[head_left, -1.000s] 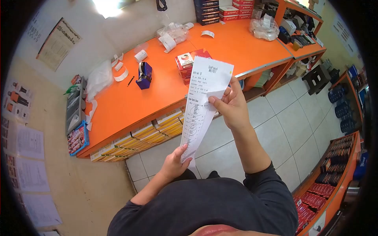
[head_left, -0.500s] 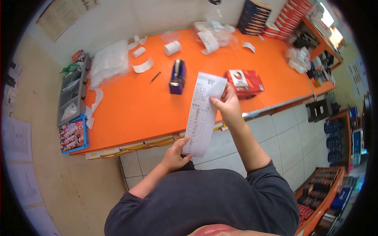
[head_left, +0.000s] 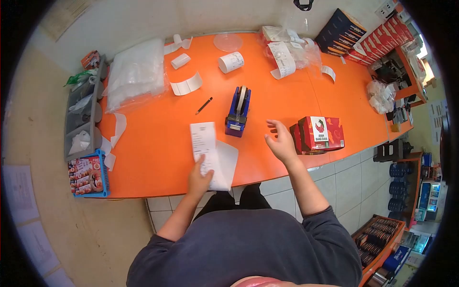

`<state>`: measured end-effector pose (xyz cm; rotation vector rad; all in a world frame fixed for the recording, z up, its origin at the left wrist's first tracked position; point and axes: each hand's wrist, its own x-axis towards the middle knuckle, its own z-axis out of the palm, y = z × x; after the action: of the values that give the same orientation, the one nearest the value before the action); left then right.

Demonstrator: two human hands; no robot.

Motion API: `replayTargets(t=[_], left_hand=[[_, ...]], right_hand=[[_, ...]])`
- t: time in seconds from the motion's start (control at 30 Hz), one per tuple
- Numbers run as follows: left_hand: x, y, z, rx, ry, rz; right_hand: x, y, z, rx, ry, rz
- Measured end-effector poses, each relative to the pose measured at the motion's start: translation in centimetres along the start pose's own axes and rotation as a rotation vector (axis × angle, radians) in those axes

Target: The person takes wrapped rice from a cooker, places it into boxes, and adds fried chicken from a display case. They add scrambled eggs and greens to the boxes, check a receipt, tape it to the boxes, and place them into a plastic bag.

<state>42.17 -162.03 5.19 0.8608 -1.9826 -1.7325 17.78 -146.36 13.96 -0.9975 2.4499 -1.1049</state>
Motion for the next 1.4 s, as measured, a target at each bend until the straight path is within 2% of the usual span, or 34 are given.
replayTargets(t=[0.03, 0.1, 0.13, 0.2, 0.23, 0.27, 0.37, 0.47, 0.57, 0.67, 0.7, 0.8, 0.93, 1.07, 1.17, 1.23, 1.27, 1.33, 1.4], left_hand=[[-0.1, 0.0, -0.5, -0.038, 0.050, -0.050], [0.2, 0.6, -0.9, 0.113, 0.049, 0.006], [0.7, 1.0, -0.9, 0.184, 0.051, 0.039], [2.4, 2.5, -0.4, 0.631, 0.010, 0.043], [3.2, 3.0, 0.0, 0.850, -0.006, 0.048], [3.9, 3.0, 0.8, 0.959, 0.068, 0.079], [6.1, 3.1, 1.8, 1.106, 0.029, 0.207], [7.2, 2.1, 2.7, 1.030, -0.135, 0.283], [7.1, 2.0, 3.8, 1.013, -0.130, 0.337], [6.9, 1.8, 4.2, 1.003, -0.170, 0.278], [7.0, 1.5, 4.7, 0.964, -0.132, 0.280], [6.8, 1.4, 5.6, 0.909, -0.041, 0.187], [9.1, 2.0, 8.3, 0.863, 0.046, 0.090], [9.1, 2.7, 8.2, 0.920, -0.005, 0.079], [8.8, 2.0, 7.6, 0.964, -0.029, 0.138], [8.7, 2.4, 7.8, 0.948, -0.017, 0.126], [8.6, 2.3, 7.9, 0.959, -0.011, 0.128], [8.7, 1.8, 7.9, 0.982, 0.011, 0.145], [8.8, 1.2, 7.6, 0.979, 0.024, 0.176]], right_hand=[[0.7, 0.4, 0.3, -0.006, -0.082, 0.028], [1.2, 1.1, 2.3, -0.008, -0.246, 0.090], [1.0, 1.1, 4.0, -0.011, -0.179, 0.064], [1.7, 0.4, 6.9, -0.027, -0.038, -0.011], [2.2, 0.2, 7.2, -0.023, -0.055, 0.029], [2.8, 0.1, 7.2, -0.020, -0.073, 0.068], [4.3, 1.3, 6.8, 0.036, -0.062, 0.111], [5.0, 1.0, 6.7, 0.060, 0.034, 0.058], [5.2, -1.0, 7.5, 0.075, 0.105, 0.053], [6.0, -0.6, 8.1, 0.056, 0.205, 0.115], [6.4, -0.8, 7.5, 0.034, 0.156, 0.247], [6.3, -3.6, 4.6, 0.115, 0.139, 0.285], [4.7, -3.3, 6.8, 0.149, 0.169, 0.203], [2.4, -0.9, 8.6, 0.111, 0.119, 0.055], [2.2, -2.5, 2.2, 0.215, 0.016, -0.016], [2.6, -3.2, -7.9, 0.798, -0.327, -0.009], [2.5, -2.8, -12.6, 0.808, -0.177, -0.195], [3.5, 1.1, -20.7, 0.736, 0.109, -0.209], [6.1, 8.2, -25.5, 0.718, 0.334, 0.018]])
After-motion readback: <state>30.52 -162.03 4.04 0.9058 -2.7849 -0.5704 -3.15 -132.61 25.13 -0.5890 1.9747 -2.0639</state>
